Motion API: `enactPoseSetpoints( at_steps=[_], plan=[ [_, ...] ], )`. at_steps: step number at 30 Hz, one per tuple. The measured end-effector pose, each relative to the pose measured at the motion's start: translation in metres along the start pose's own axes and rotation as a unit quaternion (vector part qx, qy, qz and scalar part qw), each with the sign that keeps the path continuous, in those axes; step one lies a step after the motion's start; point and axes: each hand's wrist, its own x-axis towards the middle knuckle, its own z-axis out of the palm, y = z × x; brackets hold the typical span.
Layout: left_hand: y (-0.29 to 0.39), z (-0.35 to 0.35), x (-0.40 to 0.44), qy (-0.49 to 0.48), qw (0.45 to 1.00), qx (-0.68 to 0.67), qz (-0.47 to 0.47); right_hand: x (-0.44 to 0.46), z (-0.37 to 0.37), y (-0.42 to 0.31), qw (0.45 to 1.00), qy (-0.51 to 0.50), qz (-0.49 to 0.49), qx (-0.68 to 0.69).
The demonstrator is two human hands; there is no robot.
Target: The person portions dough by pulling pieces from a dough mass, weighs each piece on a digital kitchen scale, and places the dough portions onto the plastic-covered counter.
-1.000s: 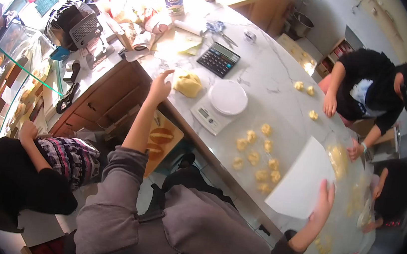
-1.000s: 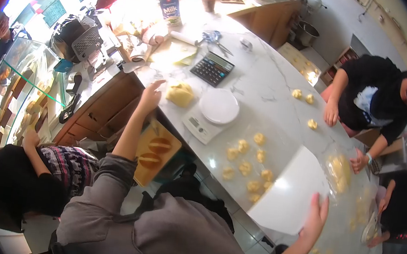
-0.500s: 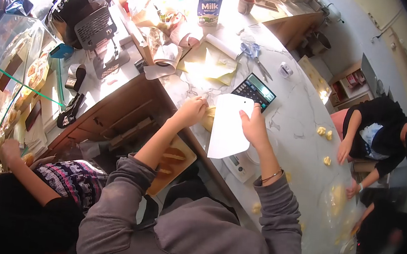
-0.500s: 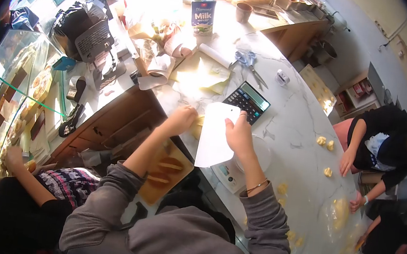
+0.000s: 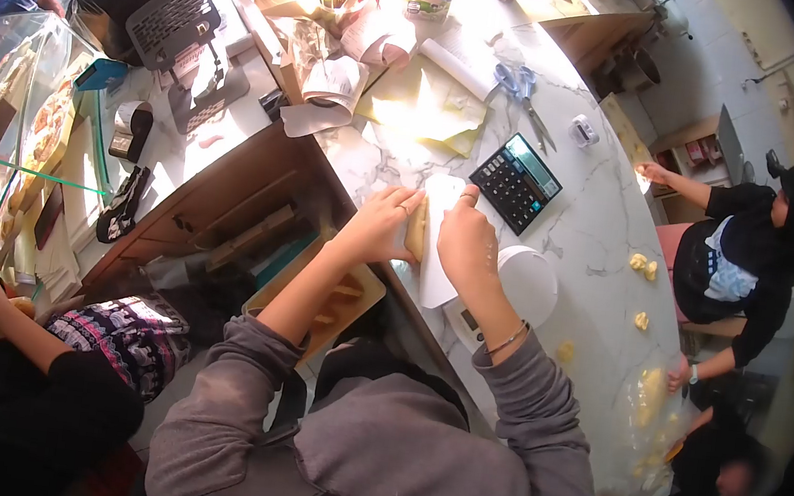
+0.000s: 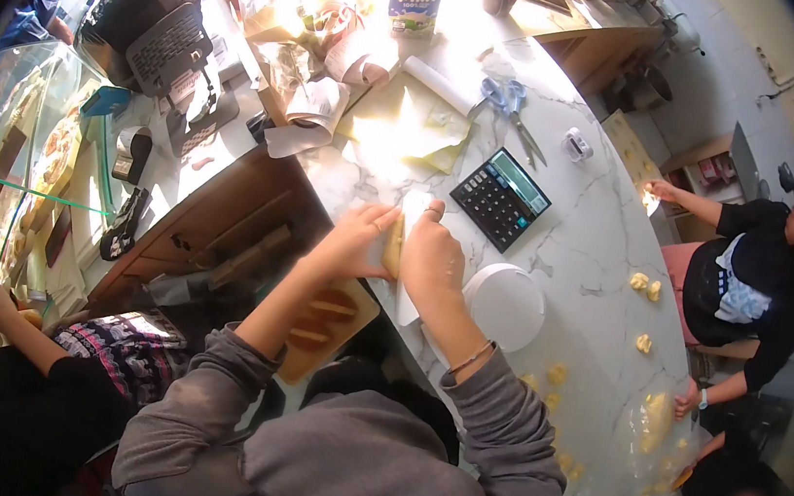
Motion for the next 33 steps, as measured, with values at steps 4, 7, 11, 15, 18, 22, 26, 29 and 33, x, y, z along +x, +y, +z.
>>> enactPoseSetpoints(
  at_steps=[4, 7, 11, 15, 18, 22, 26, 29, 33],
  plan=[
    [-0.006, 0.002, 0.006, 0.009, 0.998, -0.055, -0.006, 0.009, 0.009, 0.005, 1.000, 0.019, 0.004, 0.012],
    [-0.010, 0.003, 0.004, 0.018, 0.996, -0.087, -0.015, 0.014, 0.006, 0.002, 0.999, 0.024, 0.002, 0.022],
    [-0.014, 0.009, 0.003, 0.050, 0.995, -0.083, -0.006, 0.025, 0.009, -0.002, 0.999, 0.032, 0.005, 0.036],
    [-0.010, 0.004, 0.000, 0.018, 0.981, -0.174, -0.088, 0.029, 0.016, 0.021, 0.994, 0.076, -0.013, 0.079],
    [-0.015, 0.005, -0.002, 0.025, 0.985, -0.149, -0.083, 0.019, 0.011, 0.041, 0.985, 0.090, -0.031, 0.143],
    [-0.008, 0.015, -0.007, 0.169, 0.976, -0.132, 0.027, -0.006, -0.011, 0.034, 0.989, 0.082, -0.030, 0.121],
    [-0.007, 0.032, -0.012, 0.150, 0.971, -0.185, -0.015, -0.024, -0.021, 0.023, 0.990, 0.101, -0.035, 0.094],
    [0.003, 0.030, -0.014, 0.141, 0.972, -0.151, -0.112, -0.033, -0.031, 0.014, 0.991, 0.108, -0.034, 0.077],
    [0.022, 0.019, -0.017, 0.140, 0.975, -0.088, -0.147, -0.033, -0.026, 0.007, 0.992, 0.089, -0.051, 0.078]
  ],
)
